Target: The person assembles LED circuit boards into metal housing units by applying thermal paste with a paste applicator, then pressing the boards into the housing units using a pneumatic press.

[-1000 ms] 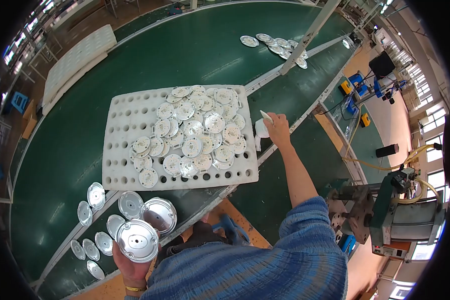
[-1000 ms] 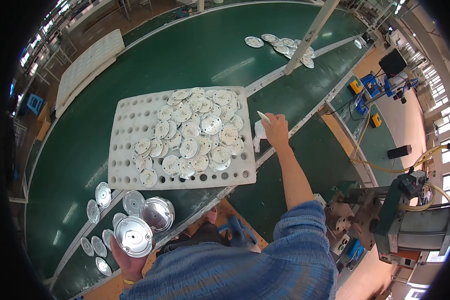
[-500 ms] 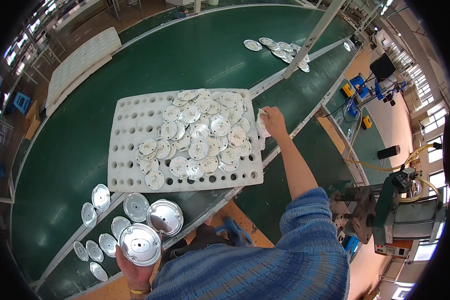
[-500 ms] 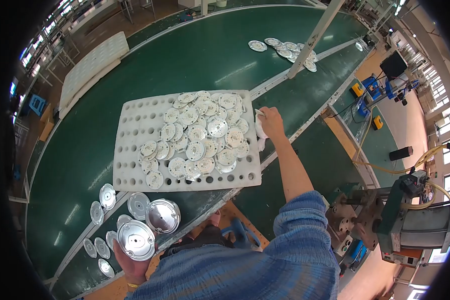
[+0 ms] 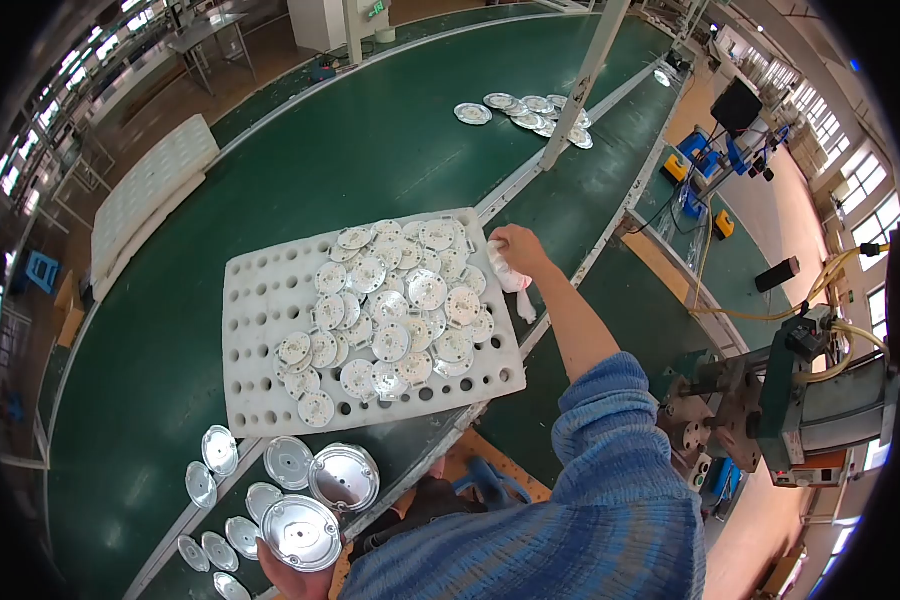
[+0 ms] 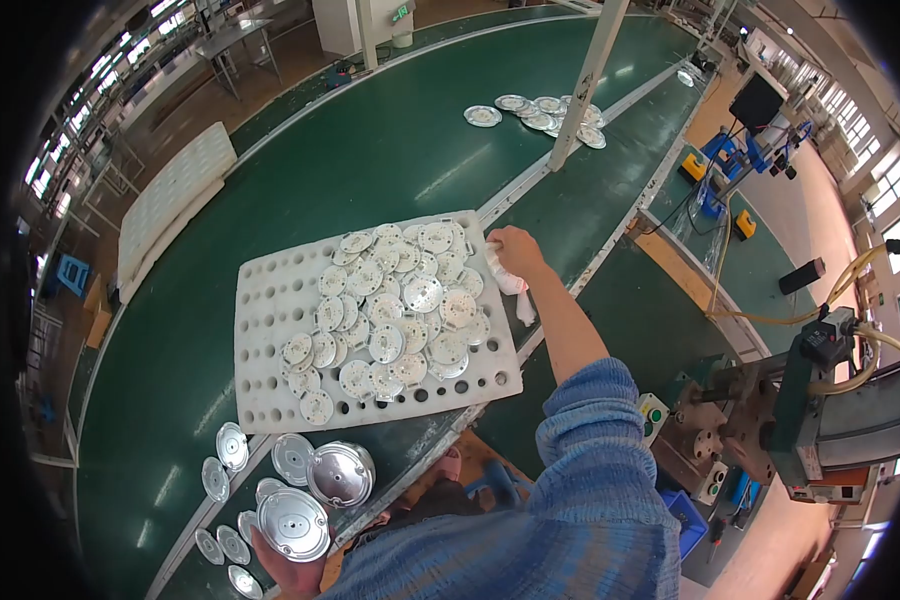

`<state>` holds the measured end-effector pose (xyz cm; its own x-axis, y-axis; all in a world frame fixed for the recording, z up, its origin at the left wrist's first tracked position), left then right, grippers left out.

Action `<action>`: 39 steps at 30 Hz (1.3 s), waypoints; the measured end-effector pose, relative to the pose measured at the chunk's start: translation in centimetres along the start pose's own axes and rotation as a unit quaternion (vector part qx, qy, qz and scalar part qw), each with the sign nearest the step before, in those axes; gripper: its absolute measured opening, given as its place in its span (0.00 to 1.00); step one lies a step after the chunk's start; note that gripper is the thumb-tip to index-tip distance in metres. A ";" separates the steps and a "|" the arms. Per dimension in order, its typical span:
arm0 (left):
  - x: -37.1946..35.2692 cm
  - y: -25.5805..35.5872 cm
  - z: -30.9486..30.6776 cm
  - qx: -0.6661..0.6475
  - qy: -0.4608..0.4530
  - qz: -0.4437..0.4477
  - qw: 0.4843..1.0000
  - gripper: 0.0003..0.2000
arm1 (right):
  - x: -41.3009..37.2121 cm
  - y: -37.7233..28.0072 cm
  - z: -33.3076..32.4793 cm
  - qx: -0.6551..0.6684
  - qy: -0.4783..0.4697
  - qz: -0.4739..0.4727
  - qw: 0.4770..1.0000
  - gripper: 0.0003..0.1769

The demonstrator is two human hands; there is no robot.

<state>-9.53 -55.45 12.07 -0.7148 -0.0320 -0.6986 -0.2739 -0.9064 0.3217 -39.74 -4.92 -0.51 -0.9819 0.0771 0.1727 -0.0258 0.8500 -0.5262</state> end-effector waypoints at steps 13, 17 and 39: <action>-0.6 -0.9 0.7 0.400 -0.015 0.164 0.901 0.37 | -1.0 -1.0 0.7 0.033 -0.035 -0.080 0.996 0.17; -1.1 -0.6 1.1 0.454 -0.030 0.182 0.872 0.42 | -1.7 -1.1 1.2 0.045 -0.017 -0.032 0.998 0.18; 0.1 1.6 -0.8 0.556 -0.032 0.203 0.805 0.42 | -3.2 -2.5 1.1 -0.069 -0.040 -0.018 0.997 0.22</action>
<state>-9.53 -57.23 11.94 -0.9125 -0.1764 -0.3690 -0.3911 0.1125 0.9134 -36.77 -7.87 -0.62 -0.9928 0.0086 0.1196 -0.0403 0.9154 -0.4006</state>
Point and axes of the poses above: each hand's wrist, its own x-axis towards the middle knuckle, its own z-axis out of the palm, y = z × x, the point moved 2 cm from there along x, towards the middle knuckle, and after that the axes turned 1 degree about -z, right-handed, at the moved point
